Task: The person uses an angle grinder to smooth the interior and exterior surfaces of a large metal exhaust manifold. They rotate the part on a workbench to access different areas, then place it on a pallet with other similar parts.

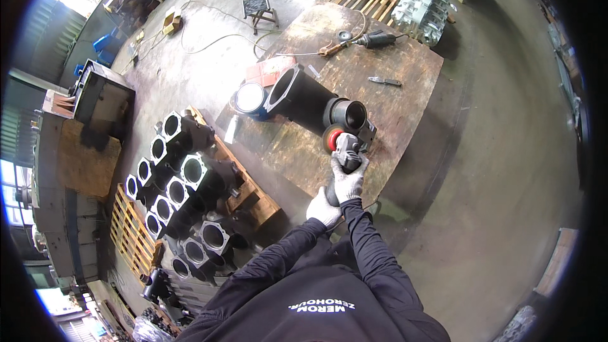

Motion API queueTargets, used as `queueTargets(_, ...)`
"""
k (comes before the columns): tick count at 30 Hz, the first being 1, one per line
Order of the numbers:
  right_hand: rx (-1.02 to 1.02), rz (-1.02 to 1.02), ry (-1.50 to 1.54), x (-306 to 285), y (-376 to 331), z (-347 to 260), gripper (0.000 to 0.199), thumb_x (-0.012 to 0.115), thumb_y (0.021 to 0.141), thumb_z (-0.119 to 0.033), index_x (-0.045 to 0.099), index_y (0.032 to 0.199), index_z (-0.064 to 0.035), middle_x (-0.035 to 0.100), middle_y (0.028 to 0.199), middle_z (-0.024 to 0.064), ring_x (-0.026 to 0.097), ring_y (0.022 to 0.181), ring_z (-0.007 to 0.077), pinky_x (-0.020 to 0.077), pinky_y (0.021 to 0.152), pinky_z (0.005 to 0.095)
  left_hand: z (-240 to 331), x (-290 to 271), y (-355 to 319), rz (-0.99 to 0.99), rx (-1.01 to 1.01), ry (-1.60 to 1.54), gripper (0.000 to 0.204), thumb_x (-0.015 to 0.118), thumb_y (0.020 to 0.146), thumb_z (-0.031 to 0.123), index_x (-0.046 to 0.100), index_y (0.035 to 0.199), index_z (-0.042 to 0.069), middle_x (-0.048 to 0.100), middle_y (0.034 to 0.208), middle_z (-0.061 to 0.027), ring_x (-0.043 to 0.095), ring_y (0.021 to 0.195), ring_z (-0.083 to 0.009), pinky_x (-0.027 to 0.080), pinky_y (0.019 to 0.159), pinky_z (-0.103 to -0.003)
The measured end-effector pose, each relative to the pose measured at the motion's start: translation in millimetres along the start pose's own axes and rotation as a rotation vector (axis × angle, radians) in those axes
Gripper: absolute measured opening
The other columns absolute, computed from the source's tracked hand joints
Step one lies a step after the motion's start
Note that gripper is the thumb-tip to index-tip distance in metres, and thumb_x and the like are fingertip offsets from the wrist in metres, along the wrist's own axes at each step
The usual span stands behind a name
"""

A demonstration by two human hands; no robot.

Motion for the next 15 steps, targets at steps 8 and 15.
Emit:
queueTargets(8, -0.080, -0.033, -0.033, 7, 8, -10, 0.077, 0.089, 0.076, -0.027, 0.041, 0.134, -0.0089, 0.062, 0.120, 0.0179, 0.063, 0.109, 0.0287, 0.0502, 0.094, 0.0415, 10, -7, 1, 0.004, 0.013, -0.068, 0.076, 0.077, 0.076, 0.049, 0.052, 0.125, -0.002, 0.067, 0.112, -0.0296, 0.065, 0.109, -0.0436, 0.052, 0.091, -0.045)
queueTargets(15, -0.126, -0.005, 0.023, 2, 9, -26, 0.077, 0.089, 0.076, -0.027, 0.041, 0.132, -0.0063, 0.062, 0.119, 0.0187, 0.064, 0.107, 0.0282, 0.0511, 0.092, 0.0414, 15, -8, -1, 0.068, 0.074, -0.054, 0.071, 0.078, 0.075, 0.047, 0.052, 0.120, -0.001, 0.067, 0.111, -0.0302, 0.065, 0.108, -0.0438, 0.052, 0.090, -0.046)
Point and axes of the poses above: each hand's wrist, its own y-axis towards the middle knuckle, its own x-axis out of the palm, z = x × y, the point moved 1 cm from there along y, towards the middle knuckle
